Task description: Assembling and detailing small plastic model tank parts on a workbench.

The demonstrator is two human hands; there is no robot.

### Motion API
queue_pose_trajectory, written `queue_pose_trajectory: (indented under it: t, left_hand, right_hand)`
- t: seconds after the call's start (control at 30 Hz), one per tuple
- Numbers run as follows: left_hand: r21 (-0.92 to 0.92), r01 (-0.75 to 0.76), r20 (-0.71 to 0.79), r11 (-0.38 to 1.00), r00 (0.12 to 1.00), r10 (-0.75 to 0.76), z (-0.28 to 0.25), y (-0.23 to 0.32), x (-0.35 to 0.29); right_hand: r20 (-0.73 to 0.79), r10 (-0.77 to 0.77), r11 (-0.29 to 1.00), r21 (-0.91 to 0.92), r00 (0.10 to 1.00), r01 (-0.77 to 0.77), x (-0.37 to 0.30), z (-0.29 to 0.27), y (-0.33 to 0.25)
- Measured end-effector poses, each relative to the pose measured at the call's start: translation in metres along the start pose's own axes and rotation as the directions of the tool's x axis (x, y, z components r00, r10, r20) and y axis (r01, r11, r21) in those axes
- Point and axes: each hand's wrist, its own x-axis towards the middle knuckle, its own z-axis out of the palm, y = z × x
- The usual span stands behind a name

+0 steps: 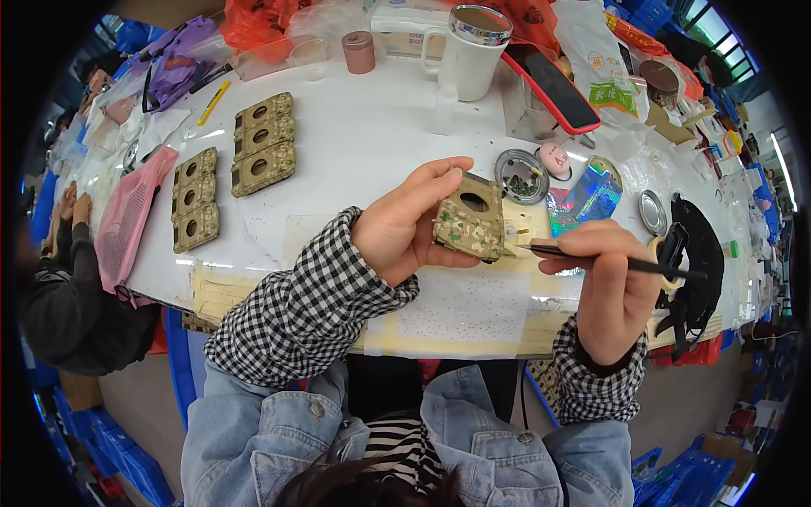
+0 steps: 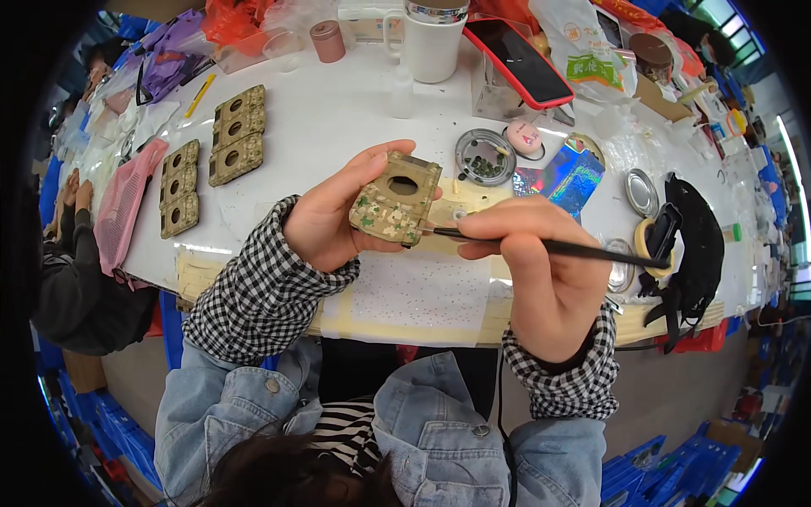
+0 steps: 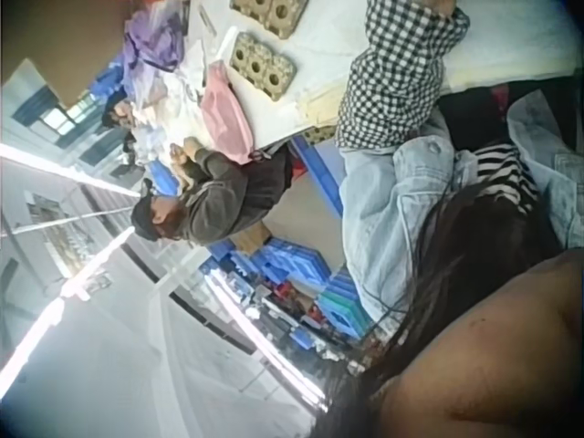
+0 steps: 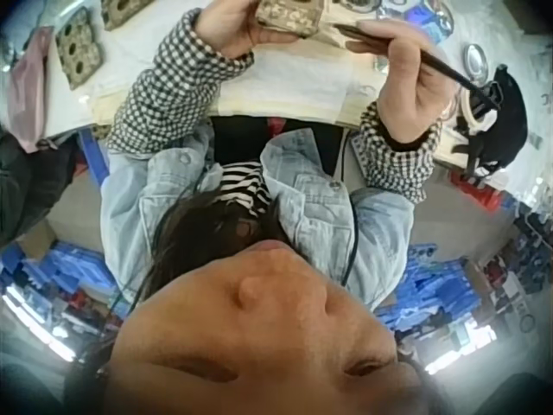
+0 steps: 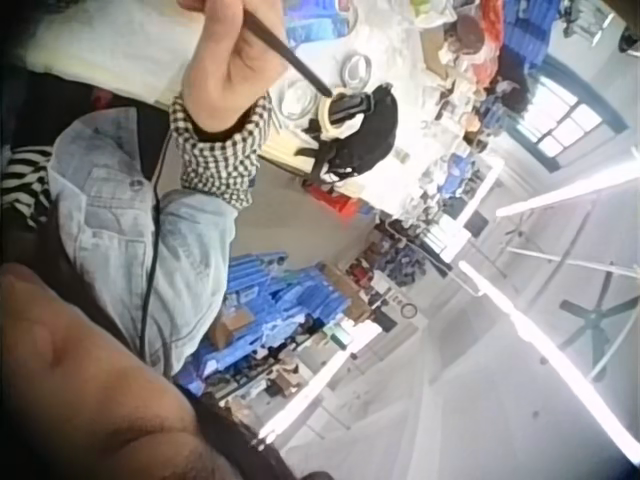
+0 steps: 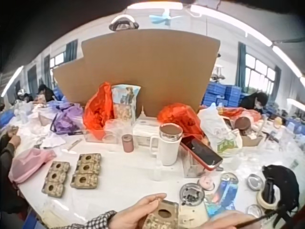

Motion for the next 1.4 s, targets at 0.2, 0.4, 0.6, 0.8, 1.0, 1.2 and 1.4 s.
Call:
queue_pose_trajectory:
  t: [0.2,0.4,0.6,0.8,1.0,1.2,1.4]
  left_hand:
    - [0.016,0.008,0.007,1.000,1.000,-0.009,0.003,0.000,-0.002]
    - [0.003,0.016,-0.004,1.000,1.000,-0.016,0.004,0.001,-0.003]
    - [-0.006,0.019,-0.027,1.000,0.999,-0.019,0.005,0.002,-0.004]
    - [-0.024,0.010,-0.034,1.000,0.999,-0.010,0.004,0.001,-0.003]
    - [-0.032,0.006,-0.029,0.999,1.000,-0.007,0.003,0.000,-0.002]
    - [-0.023,0.011,-0.043,1.000,0.999,-0.012,0.004,0.000,-0.002]
    - [-0.014,0.009,-0.044,1.000,0.999,-0.009,0.004,0.000,-0.002]
  right_hand:
    - [0.062,0.206,0.971,0.113,0.977,-0.212,0.014,0.004,0.009]
    - [0.039,0.226,0.970,0.083,0.973,-0.228,0.015,0.008,0.015]
    - [0.003,0.241,0.964,0.113,0.970,-0.240,0.014,0.011,0.017]
    - [-0.018,0.211,0.972,0.108,0.977,-0.208,0.012,0.014,0.019]
    - [-0.023,0.213,0.970,0.121,0.977,-0.209,0.011,0.015,0.020]
    - [-0.023,0.205,0.973,0.113,0.978,-0.202,0.010,0.015,0.020]
    - [-0.016,0.200,0.975,0.101,0.980,-0.198,0.009,0.014,0.021]
